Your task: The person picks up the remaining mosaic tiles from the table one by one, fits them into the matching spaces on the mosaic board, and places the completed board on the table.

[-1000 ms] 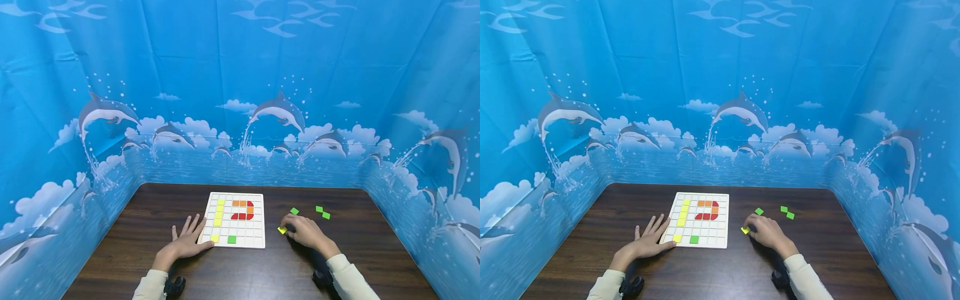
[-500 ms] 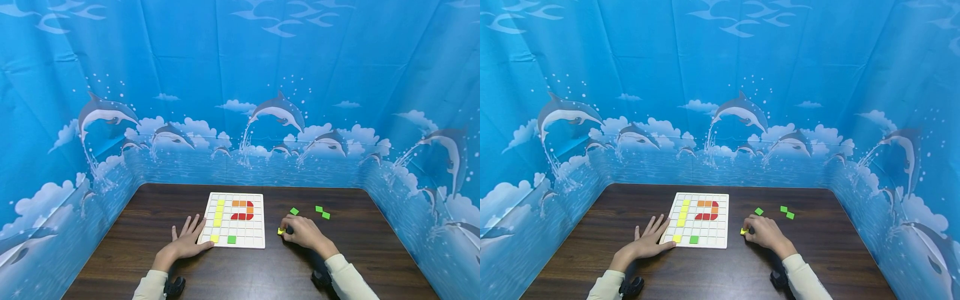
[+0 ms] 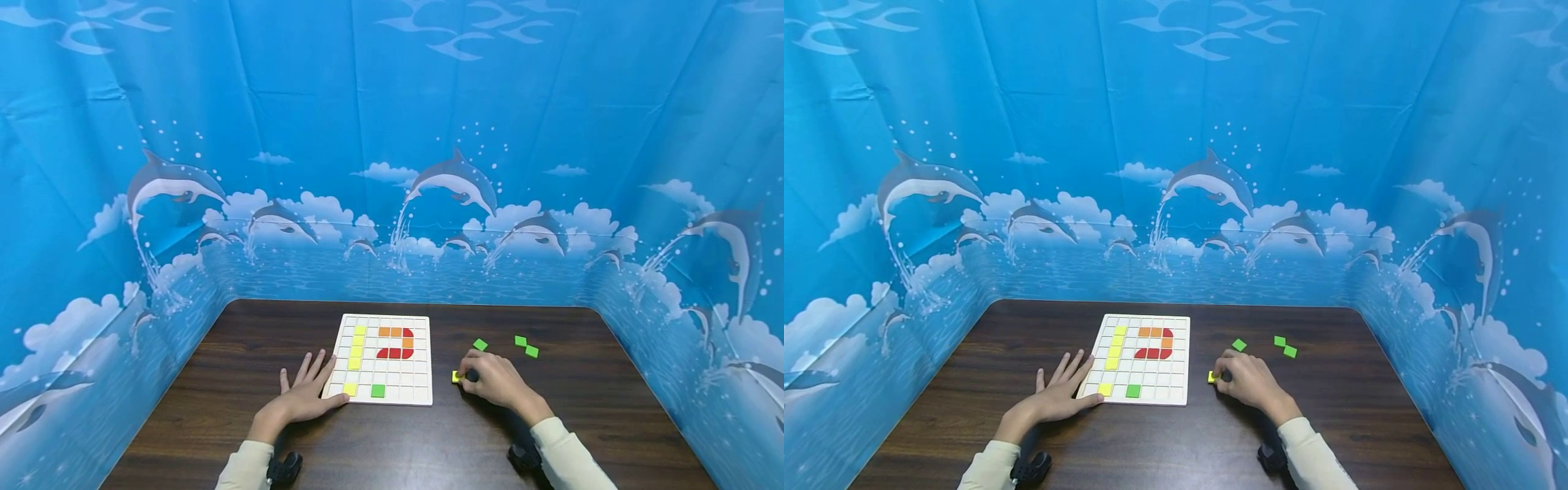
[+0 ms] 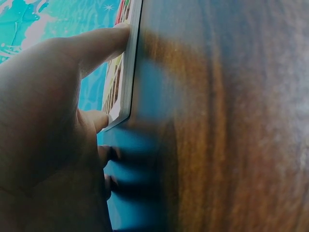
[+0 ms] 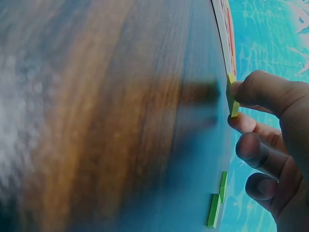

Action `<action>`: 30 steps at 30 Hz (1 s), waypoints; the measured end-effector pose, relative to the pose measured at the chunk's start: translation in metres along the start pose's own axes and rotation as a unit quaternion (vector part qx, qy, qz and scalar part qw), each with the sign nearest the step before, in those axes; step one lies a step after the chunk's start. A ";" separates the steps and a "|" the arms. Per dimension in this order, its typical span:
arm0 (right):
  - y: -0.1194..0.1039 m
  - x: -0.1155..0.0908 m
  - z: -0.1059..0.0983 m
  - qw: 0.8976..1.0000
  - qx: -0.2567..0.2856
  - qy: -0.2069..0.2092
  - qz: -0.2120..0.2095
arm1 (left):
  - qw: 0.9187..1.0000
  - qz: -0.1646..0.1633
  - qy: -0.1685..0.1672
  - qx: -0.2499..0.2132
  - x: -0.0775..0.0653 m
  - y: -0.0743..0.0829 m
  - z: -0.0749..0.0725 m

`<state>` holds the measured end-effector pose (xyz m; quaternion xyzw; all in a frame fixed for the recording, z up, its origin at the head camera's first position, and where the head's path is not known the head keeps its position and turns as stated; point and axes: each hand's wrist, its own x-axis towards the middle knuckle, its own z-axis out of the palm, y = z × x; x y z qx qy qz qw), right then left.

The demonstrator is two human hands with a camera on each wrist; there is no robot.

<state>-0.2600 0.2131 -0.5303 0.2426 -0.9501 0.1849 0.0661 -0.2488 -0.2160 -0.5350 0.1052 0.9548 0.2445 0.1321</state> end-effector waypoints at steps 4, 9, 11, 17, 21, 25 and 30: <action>-0.002 0.001 0.000 1.000 -0.001 0.001 0.002 | 1.000 -0.002 -0.005 -0.003 -0.002 0.002 -0.003; -0.006 0.004 0.001 1.000 0.003 0.014 -0.001 | 1.000 0.007 0.002 -0.001 0.000 -0.003 0.000; -0.008 0.005 0.002 1.000 0.007 0.019 -0.002 | 1.000 0.007 0.004 -0.001 0.001 -0.005 0.001; -0.016 0.009 0.002 1.000 0.016 0.018 -0.008 | 1.000 -0.006 0.001 0.013 0.006 -0.009 0.005; -0.023 0.012 0.002 0.999 0.033 0.016 -0.013 | 0.999 -0.018 -0.014 0.023 0.001 0.000 -0.001; -0.030 0.017 0.003 0.998 0.048 0.019 -0.020 | 0.999 -0.017 -0.016 0.025 -0.003 0.006 -0.005; -0.040 0.025 0.005 0.998 0.054 0.023 -0.037 | 1.000 -0.011 -0.008 0.013 -0.002 0.005 -0.003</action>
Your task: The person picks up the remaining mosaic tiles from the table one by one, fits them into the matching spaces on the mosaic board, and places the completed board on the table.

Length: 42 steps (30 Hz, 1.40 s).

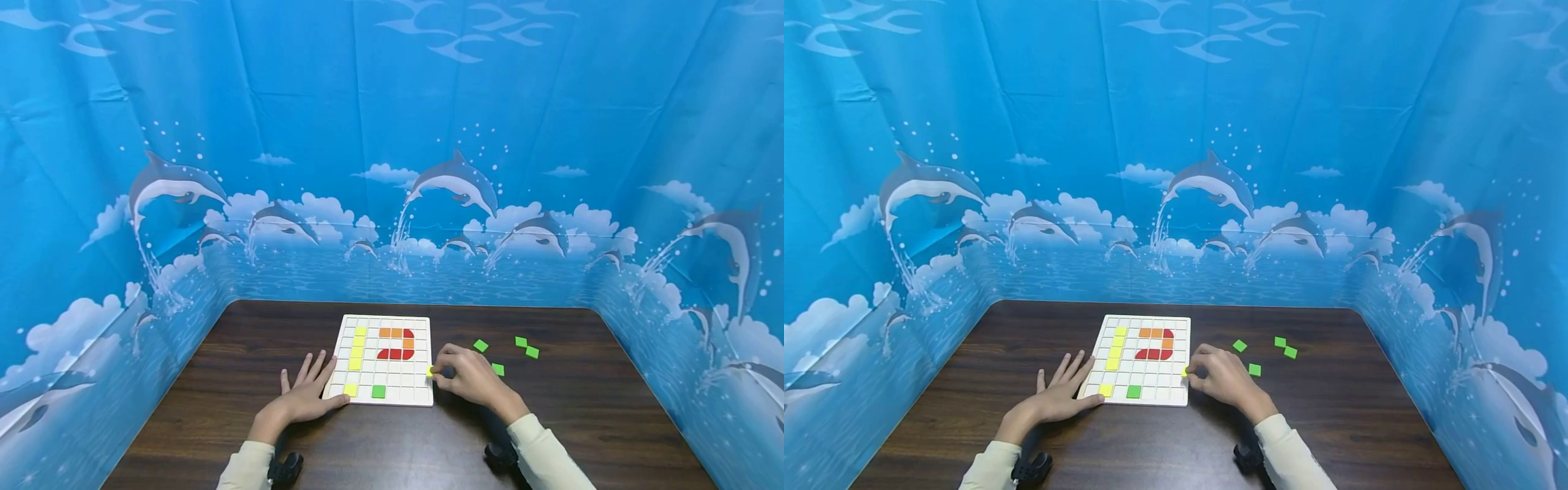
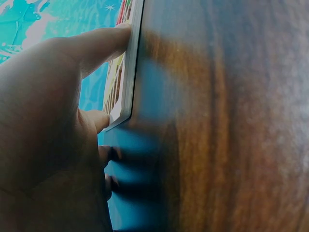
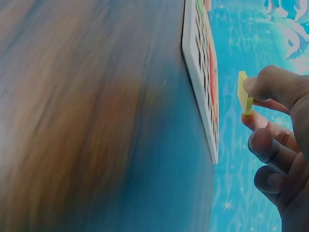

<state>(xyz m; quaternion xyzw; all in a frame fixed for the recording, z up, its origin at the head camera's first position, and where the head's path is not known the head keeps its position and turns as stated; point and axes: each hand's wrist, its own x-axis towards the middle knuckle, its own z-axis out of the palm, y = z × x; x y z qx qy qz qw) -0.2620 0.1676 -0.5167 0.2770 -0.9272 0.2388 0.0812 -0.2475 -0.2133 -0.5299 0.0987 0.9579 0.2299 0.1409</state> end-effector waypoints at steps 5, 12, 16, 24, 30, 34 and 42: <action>-0.011 0.008 0.004 1.000 0.006 0.004 -0.017 | 1.000 0.011 0.009 -0.007 0.003 -0.006 0.005; -0.027 0.022 0.014 0.999 0.010 0.002 -0.044 | 1.000 0.001 0.003 -0.009 0.003 -0.004 0.003; -0.036 0.030 0.021 0.998 0.016 -0.008 -0.056 | 1.000 0.007 0.011 -0.009 0.005 -0.010 0.006; -0.052 0.045 0.034 0.997 0.031 -0.006 -0.070 | 1.000 0.009 0.015 0.001 0.007 -0.013 0.010; -0.062 0.056 0.041 0.997 0.032 -0.015 -0.074 | 1.000 0.007 0.007 -0.009 0.001 -0.003 0.002; -0.069 0.062 0.044 0.996 0.034 -0.024 -0.074 | 1.000 0.000 -0.003 -0.009 -0.003 0.003 -0.003; -0.078 0.074 0.051 0.995 0.014 -0.024 -0.092 | 1.000 0.001 -0.003 -0.005 -0.002 0.003 -0.004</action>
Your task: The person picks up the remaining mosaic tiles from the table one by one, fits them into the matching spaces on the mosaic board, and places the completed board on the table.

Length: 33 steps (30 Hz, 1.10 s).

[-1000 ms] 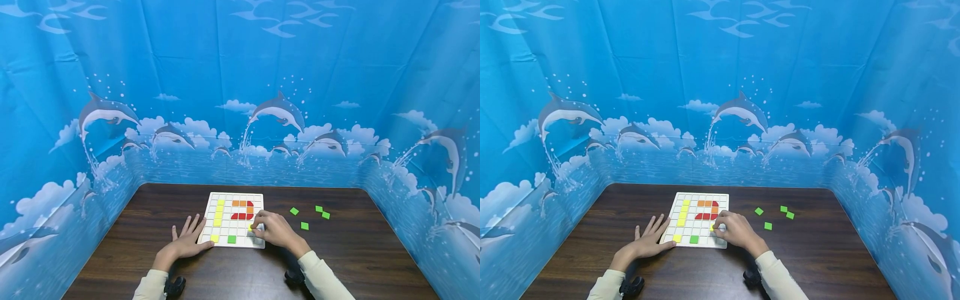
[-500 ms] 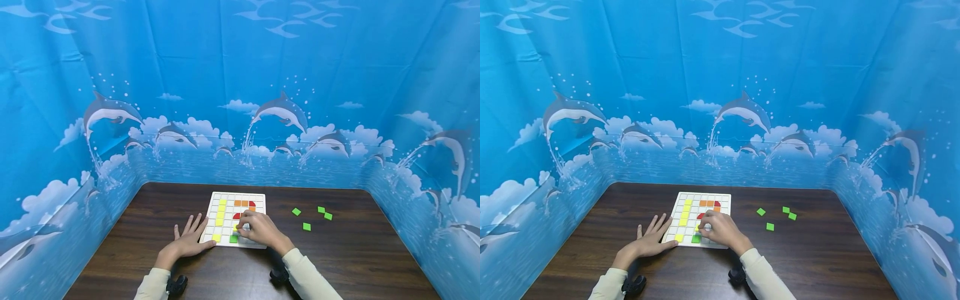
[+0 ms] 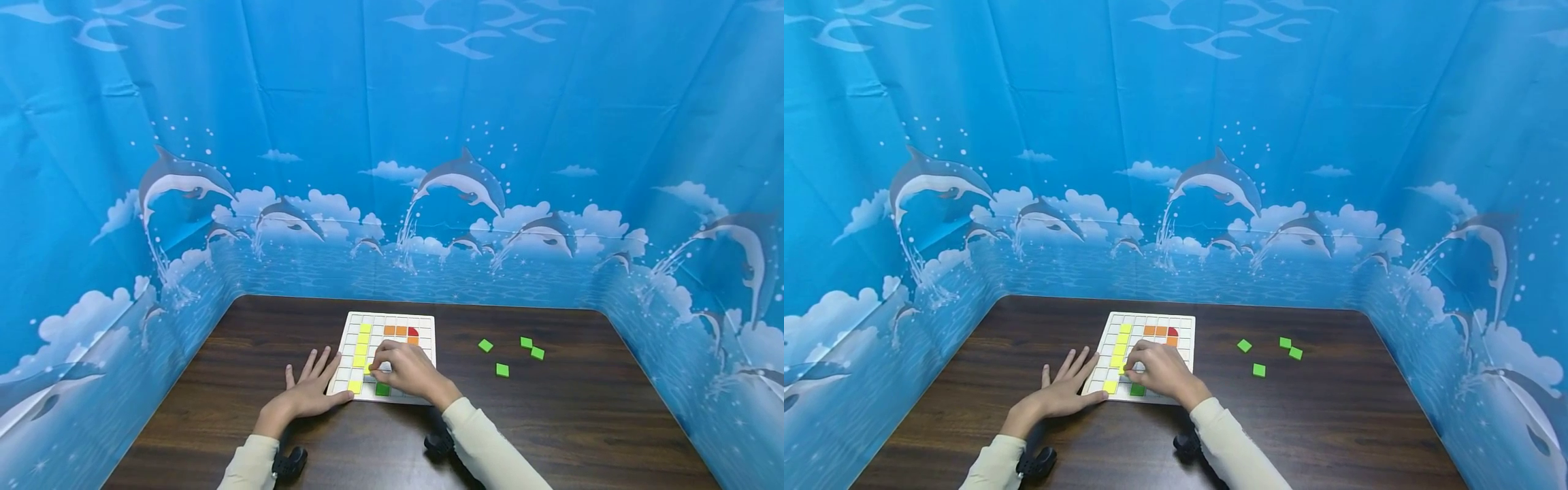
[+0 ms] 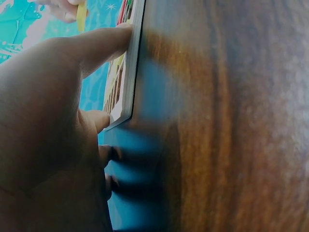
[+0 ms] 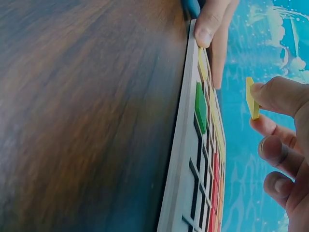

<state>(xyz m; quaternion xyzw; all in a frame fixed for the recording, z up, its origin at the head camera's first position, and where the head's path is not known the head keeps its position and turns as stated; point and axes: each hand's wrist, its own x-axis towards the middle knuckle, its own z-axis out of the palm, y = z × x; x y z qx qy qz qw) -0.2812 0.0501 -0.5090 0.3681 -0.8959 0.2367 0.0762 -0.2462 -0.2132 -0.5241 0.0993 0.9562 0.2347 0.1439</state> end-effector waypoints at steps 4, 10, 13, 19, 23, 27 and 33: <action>-0.005 0.005 0.003 1.000 -0.013 -0.006 0.000 | 1.000 0.021 0.015 -0.007 0.003 -0.009 0.006; -0.009 0.013 0.013 1.000 -0.027 -0.013 0.000 | 1.000 0.005 0.010 0.011 0.004 -0.009 0.007; -0.010 0.016 0.018 0.999 -0.039 -0.007 -0.002 | 1.000 -0.002 0.005 0.015 0.006 -0.010 0.007; -0.010 0.021 0.028 0.998 -0.067 -0.008 -0.007 | 1.000 0.021 0.022 0.008 0.015 -0.025 0.017; -0.009 0.021 0.032 0.996 -0.085 -0.010 -0.013 | 1.000 0.017 0.019 0.012 0.016 -0.025 0.017; -0.010 0.022 0.033 0.996 -0.087 -0.028 -0.018 | 1.000 0.007 0.013 0.011 0.009 -0.013 0.010; -0.012 0.024 0.030 0.994 -0.077 -0.075 -0.020 | 1.000 -0.003 0.004 0.015 0.001 -0.002 0.003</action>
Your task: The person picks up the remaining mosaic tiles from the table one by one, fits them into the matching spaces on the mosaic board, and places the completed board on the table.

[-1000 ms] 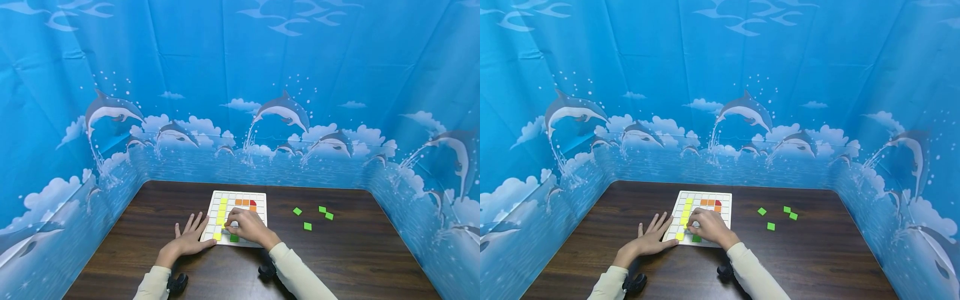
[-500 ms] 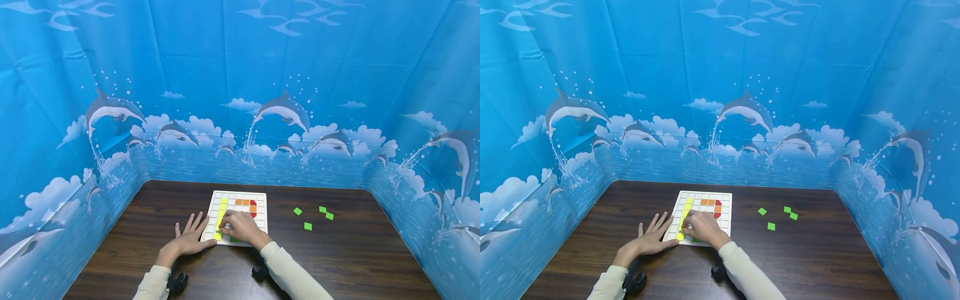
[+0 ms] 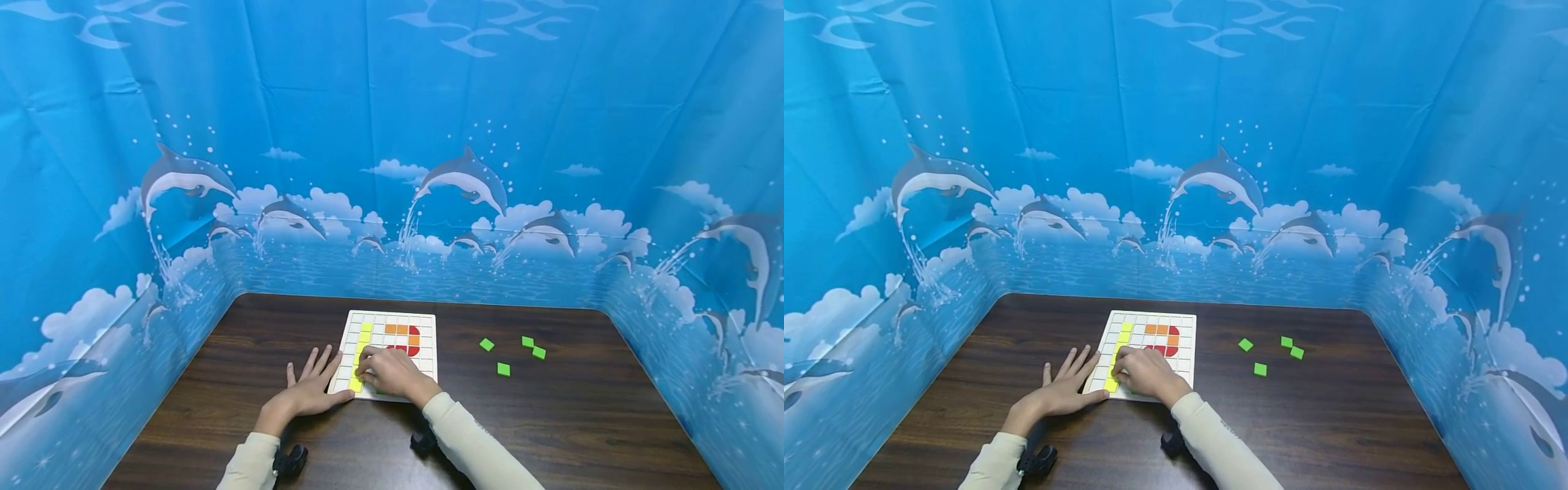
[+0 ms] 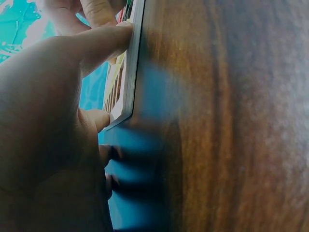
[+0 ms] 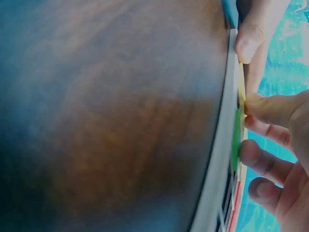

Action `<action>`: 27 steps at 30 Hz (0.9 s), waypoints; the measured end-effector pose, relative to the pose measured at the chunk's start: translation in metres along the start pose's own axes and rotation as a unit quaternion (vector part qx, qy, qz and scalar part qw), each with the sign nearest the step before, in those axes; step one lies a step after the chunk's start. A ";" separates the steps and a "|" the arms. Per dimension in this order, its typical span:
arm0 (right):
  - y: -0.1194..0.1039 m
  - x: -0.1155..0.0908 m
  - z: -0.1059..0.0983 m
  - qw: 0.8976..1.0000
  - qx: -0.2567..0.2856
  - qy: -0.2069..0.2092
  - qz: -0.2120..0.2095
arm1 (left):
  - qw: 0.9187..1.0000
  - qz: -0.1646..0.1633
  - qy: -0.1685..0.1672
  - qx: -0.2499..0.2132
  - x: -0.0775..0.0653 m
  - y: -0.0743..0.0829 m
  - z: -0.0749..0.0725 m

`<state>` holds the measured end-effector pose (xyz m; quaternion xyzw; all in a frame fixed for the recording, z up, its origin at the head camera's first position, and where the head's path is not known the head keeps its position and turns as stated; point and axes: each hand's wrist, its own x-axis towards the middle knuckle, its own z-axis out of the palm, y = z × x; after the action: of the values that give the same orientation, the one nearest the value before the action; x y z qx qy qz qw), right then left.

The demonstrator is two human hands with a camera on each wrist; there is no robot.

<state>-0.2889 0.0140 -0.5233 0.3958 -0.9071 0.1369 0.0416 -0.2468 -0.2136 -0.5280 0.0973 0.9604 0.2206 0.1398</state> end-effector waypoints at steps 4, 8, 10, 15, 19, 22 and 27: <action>0.000 -0.001 -0.002 1.000 -0.008 -0.003 -0.004 | 1.000 0.008 0.005 -0.002 0.002 -0.004 0.003; 0.000 -0.003 -0.002 1.000 0.002 0.000 -0.001 | 1.000 0.006 0.001 -0.012 0.001 -0.003 0.001; 0.000 -0.004 -0.002 1.000 0.012 0.003 0.003 | 1.000 0.010 0.003 -0.020 0.002 -0.006 0.003; 0.001 -0.005 -0.003 1.000 0.026 0.007 0.009 | 1.000 0.014 0.008 -0.019 0.004 -0.012 0.008; 0.002 -0.007 -0.003 1.000 0.028 0.000 0.009 | 1.000 0.019 0.012 -0.015 0.007 -0.016 0.011; 0.003 -0.008 -0.004 0.999 0.033 -0.002 0.011 | 1.000 0.023 0.013 -0.015 0.010 -0.019 0.013; 0.006 -0.012 -0.005 0.998 0.050 0.012 0.019 | 1.000 0.018 0.015 -0.006 0.015 -0.023 0.016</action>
<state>-0.2850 0.0273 -0.5219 0.3785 -0.9058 0.1880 0.0303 -0.2587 -0.2238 -0.5560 0.1102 0.9592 0.2302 0.1215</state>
